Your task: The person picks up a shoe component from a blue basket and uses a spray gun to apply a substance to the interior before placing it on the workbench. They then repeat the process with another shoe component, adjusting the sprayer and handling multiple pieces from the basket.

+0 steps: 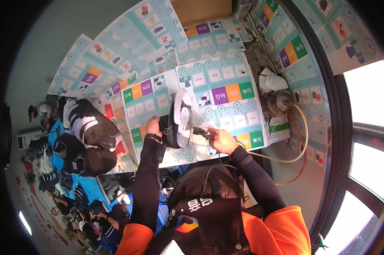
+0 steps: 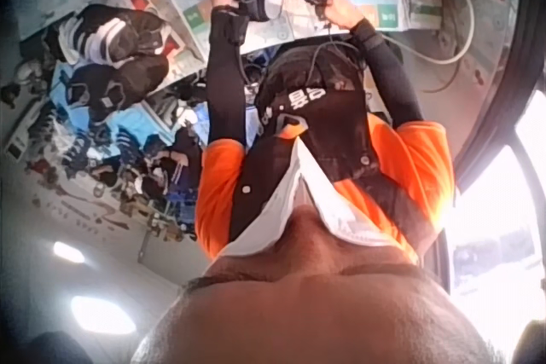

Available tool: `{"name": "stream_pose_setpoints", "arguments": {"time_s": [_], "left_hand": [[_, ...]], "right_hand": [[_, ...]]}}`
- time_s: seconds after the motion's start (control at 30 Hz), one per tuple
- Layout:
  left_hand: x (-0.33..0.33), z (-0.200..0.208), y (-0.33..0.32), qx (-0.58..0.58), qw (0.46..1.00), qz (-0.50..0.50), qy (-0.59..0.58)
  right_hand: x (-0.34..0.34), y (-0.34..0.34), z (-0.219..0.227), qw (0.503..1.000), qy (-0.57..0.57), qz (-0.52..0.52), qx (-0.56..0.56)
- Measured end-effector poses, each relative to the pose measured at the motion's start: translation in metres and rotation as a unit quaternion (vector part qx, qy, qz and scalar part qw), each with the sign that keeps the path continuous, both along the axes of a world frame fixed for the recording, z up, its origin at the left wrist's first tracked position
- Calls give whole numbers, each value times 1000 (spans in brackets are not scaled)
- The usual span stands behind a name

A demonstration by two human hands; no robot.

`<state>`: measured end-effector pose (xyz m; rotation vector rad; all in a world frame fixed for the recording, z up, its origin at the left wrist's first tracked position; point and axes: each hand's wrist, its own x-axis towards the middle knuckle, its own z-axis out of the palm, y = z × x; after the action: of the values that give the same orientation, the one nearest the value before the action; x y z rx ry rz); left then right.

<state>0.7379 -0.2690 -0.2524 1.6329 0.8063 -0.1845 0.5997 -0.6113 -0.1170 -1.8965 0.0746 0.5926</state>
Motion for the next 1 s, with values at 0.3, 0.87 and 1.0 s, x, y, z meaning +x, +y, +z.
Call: {"name": "stream_pose_setpoints", "arguments": {"time_s": [0.3,0.87,1.0], "left_hand": [[31,64,-24,-241,968,-50,-56],[10,75,-18,-144,980,-139,-22],[8,78,-16,-128,981,-143,-19]], "right_hand": [[4,-16,22,995,-89,-50,13],[28,2,-13,987,-116,-65,-87],[29,-2,-6,990,-98,-36,-94]]}}
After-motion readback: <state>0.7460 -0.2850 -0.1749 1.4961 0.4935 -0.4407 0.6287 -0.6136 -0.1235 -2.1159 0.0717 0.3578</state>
